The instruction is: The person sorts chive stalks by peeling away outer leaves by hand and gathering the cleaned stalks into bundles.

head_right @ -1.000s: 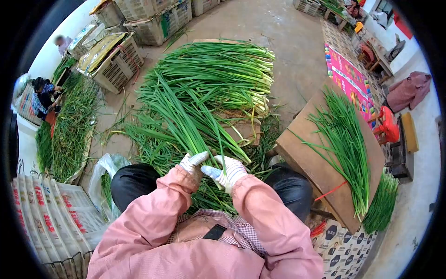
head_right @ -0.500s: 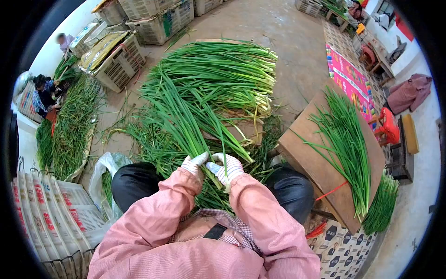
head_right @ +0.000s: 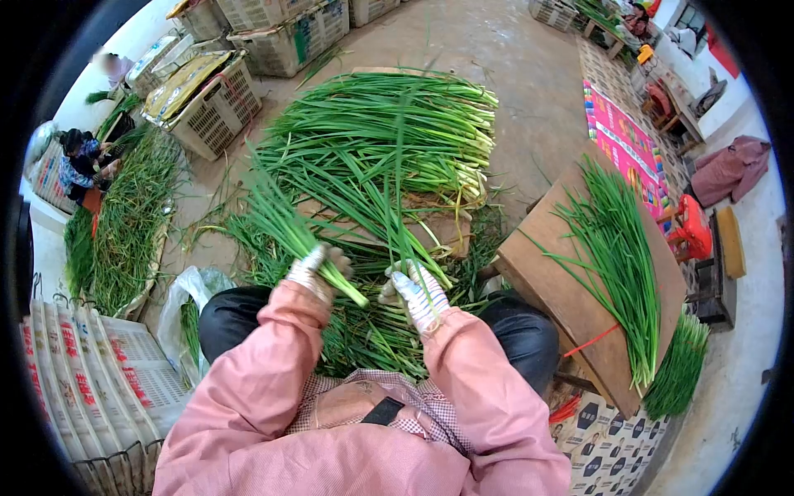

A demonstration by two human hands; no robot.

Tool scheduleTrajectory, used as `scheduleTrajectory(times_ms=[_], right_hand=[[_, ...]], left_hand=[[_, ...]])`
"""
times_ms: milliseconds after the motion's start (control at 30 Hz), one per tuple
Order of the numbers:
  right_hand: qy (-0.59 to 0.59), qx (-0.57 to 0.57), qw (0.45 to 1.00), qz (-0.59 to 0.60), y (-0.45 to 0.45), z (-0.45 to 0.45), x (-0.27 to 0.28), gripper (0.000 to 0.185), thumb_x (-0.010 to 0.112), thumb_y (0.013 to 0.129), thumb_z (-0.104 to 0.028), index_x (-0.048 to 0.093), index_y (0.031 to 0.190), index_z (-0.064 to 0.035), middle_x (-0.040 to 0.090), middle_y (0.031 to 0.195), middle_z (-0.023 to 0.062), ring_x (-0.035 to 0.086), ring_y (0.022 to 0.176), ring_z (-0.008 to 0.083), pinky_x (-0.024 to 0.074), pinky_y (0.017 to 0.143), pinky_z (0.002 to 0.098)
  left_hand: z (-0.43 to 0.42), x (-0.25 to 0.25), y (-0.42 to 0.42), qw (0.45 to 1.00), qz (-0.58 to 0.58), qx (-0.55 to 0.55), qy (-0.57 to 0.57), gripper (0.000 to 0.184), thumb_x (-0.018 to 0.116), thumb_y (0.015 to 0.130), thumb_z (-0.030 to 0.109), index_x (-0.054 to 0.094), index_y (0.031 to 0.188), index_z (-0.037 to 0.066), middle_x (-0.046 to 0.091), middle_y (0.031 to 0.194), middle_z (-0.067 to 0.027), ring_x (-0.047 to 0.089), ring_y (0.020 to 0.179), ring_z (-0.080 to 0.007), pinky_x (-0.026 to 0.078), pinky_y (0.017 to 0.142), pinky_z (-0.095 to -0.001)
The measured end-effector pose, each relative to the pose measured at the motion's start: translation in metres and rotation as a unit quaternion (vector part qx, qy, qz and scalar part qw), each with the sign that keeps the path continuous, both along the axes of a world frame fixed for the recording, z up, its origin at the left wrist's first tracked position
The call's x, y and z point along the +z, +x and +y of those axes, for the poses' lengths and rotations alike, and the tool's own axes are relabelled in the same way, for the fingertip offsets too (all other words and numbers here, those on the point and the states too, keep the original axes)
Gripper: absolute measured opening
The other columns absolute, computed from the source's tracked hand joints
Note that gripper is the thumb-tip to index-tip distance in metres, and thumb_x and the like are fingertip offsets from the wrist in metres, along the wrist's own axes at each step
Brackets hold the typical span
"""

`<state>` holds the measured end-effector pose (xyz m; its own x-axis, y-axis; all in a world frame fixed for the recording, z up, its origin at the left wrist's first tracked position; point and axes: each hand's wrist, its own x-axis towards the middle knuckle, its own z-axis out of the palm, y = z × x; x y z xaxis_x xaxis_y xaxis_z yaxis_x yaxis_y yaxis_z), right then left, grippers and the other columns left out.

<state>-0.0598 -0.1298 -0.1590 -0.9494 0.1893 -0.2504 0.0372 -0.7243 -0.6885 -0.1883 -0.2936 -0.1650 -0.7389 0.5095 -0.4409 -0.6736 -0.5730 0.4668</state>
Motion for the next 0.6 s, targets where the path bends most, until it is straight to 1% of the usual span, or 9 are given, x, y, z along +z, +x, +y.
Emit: scheduleTrajectory(times_ms=[67,133,200,267,333,400,433,467,600], right_hand=[[0.063,0.006,0.997,-0.034,0.011,0.014,0.008,0.023,0.060,0.082,-0.019,0.049,0.098,-0.0065,0.056,0.071,0.0047,0.056,0.067,0.0163,0.0507,0.065,0.0323],[0.147,0.069,0.986,-0.026,0.023,0.029,0.008,0.024,0.059,0.082,-0.019,0.049,0.099,-0.0053,0.057,0.072,0.0072,0.057,0.068,0.0176,0.0497,0.067,0.0329],[0.573,0.187,0.795,-0.069,0.040,0.023,0.024,0.028,0.056,0.080,-0.020,0.051,0.103,-0.0040,0.060,0.077,0.0105,0.061,0.073,0.0254,0.0487,0.065,0.0368],[0.726,0.429,0.524,-0.121,0.040,0.006,0.037,0.034,0.056,0.075,-0.018,0.052,0.106,-0.0065,0.061,0.083,0.0156,0.060,0.079,0.0320,0.0477,0.070,0.0393],[0.743,0.523,0.406,-0.100,0.059,0.004,0.045,0.040,0.056,0.072,-0.023,0.051,0.111,-0.0132,0.061,0.085,0.0164,0.059,0.082,0.0335,0.0486,0.070,0.0408],[0.755,0.502,0.395,-0.146,0.067,0.019,0.056,0.034,0.055,0.074,-0.023,0.055,0.105,-0.0117,0.061,0.083,0.0180,0.060,0.082,0.0328,0.0486,0.070,0.0409],[0.751,0.485,0.399,-0.204,0.065,0.029,0.063,0.029,0.054,0.074,-0.021,0.057,0.101,-0.0106,0.060,0.082,0.0187,0.059,0.082,0.0332,0.0481,0.071,0.0408],[0.744,0.464,0.402,-0.262,0.062,0.039,0.068,0.025,0.054,0.075,-0.020,0.059,0.097,-0.0094,0.060,0.081,0.0193,0.059,0.082,0.0335,0.0475,0.072,0.0408],[0.792,0.247,0.492,-0.264,0.058,0.092,0.071,0.019,0.050,0.077,-0.014,0.061,0.092,-0.0078,0.060,0.080,0.0189,0.058,0.079,0.0352,0.0467,0.072,0.0379]], left_hand=[[-0.010,0.045,-0.016,0.993,0.028,0.071,-0.095,0.029,0.069,0.073,0.017,0.046,0.087,0.007,0.050,0.071,-0.0050,0.049,0.061,-0.0223,0.043,0.055,-0.0374],[-0.035,0.045,-0.047,0.984,0.097,0.140,-0.056,0.030,0.070,0.072,0.017,0.047,0.089,0.007,0.054,0.073,-0.0064,0.053,0.061,-0.0231,0.046,0.057,-0.0375],[-0.064,0.061,-0.072,0.950,0.235,0.187,-0.079,0.031,0.073,0.069,0.018,0.052,0.089,0.008,0.056,0.073,-0.0042,0.055,0.066,-0.0201,0.048,0.064,-0.0363],[-0.078,0.087,-0.079,0.892,0.257,0.343,-0.143,0.026,0.072,0.071,0.019,0.055,0.089,0.010,0.060,0.078,-0.0038,0.059,0.073,-0.0182,0.050,0.068,-0.0339],[-0.107,0.086,-0.103,0.878,0.252,0.393,-0.104,0.018,0.067,0.075,0.019,0.058,0.088,0.011,0.061,0.080,-0.0038,0.059,0.075,-0.0185,0.050,0.072,-0.0347],[-0.123,0.088,-0.108,0.884,0.218,0.407,-0.075,0.013,0.064,0.078,0.019,0.058,0.087,0.012,0.061,0.081,-0.0054,0.058,0.073,-0.0190,0.049,0.071,-0.0357],[-0.113,0.104,-0.095,0.906,0.133,0.398,-0.055,0.009,0.061,0.080,0.019,0.059,0.084,0.011,0.055,0.066,0.0009,0.050,0.055,-0.0142,0.047,0.058,-0.0329],[-0.109,0.103,-0.086,0.907,0.129,0.398,-0.054,0.009,0.061,0.080,0.019,0.059,0.084,0.011,0.055,0.066,0.0009,0.050,0.055,-0.0142,0.047,0.058,-0.0329],[-0.075,0.102,-0.044,0.977,-0.005,0.172,0.127,0.014,0.060,0.081,0.026,0.059,0.074,0.014,0.025,0.045,0.0096,0.023,0.035,-0.0067,0.032,0.043,-0.0267]])
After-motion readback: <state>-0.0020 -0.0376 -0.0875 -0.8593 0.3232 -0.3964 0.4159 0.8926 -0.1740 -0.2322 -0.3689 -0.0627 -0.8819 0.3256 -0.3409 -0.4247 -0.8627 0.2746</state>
